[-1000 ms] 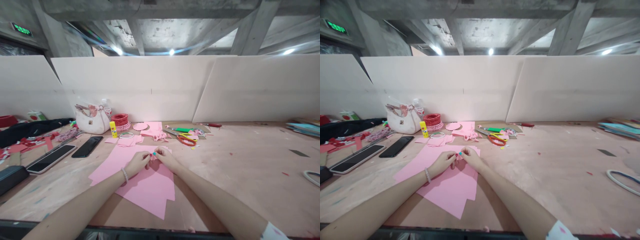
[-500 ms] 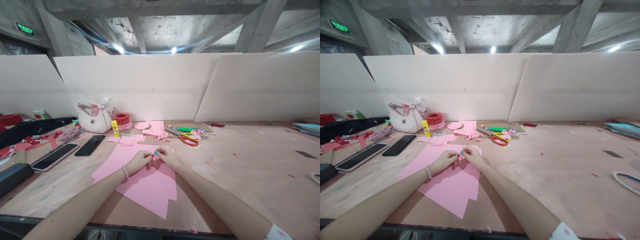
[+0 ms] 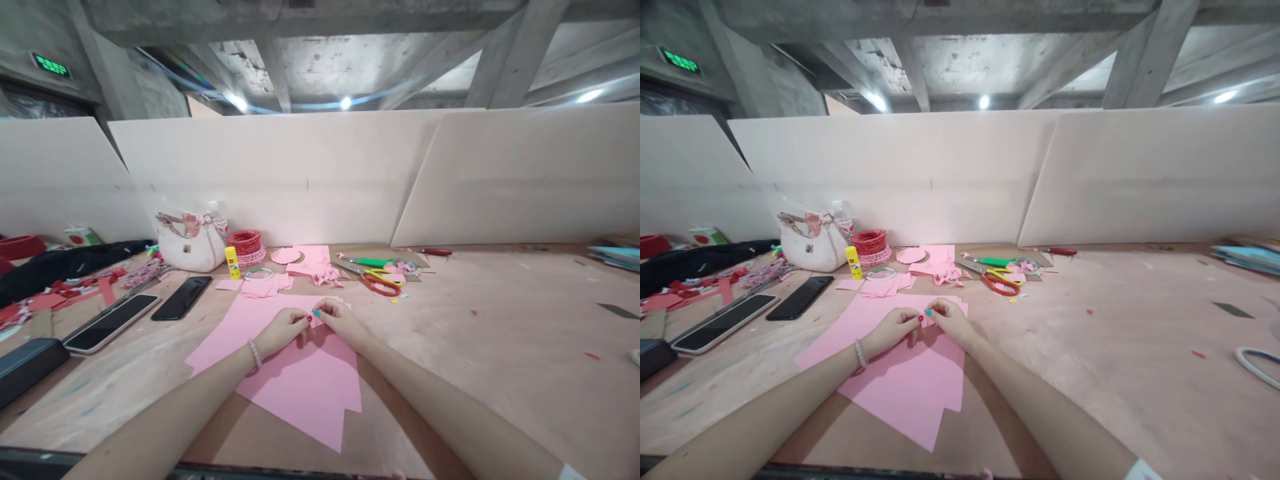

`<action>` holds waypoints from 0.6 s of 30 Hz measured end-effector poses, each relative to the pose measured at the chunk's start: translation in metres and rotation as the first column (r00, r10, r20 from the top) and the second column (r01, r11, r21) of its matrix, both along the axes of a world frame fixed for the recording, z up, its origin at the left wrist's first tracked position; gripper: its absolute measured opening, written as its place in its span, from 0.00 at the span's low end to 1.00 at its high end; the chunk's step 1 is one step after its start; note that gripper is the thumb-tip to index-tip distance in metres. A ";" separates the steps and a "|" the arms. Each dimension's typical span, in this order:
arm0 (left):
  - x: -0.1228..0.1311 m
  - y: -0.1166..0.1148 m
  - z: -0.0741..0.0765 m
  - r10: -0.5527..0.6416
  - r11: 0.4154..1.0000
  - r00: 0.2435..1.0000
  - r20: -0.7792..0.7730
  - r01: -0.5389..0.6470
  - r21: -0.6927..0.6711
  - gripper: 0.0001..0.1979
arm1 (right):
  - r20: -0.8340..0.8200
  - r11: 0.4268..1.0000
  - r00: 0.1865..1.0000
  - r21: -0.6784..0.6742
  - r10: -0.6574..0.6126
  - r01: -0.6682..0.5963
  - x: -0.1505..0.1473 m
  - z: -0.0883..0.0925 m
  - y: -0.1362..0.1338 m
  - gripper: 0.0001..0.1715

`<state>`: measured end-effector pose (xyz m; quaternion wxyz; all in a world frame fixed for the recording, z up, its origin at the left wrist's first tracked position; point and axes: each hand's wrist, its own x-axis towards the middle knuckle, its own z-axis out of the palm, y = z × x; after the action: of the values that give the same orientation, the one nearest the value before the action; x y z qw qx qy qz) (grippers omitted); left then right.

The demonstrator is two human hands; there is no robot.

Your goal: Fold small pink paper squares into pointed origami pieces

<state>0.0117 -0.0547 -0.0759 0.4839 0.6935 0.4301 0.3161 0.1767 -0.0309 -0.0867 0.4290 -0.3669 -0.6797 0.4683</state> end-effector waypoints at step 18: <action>-0.007 0.004 -0.001 -0.121 0.992 0.992 -0.047 0.123 0.038 0.19 | 0.017 1.000 1.000 -0.022 0.020 -0.020 0.000 0.001 -0.003 0.10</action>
<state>0.0051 -0.0508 -0.0767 0.4785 0.7350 0.3910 0.2791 0.1770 -0.0341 -0.0859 0.4144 -0.3688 -0.6820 0.4766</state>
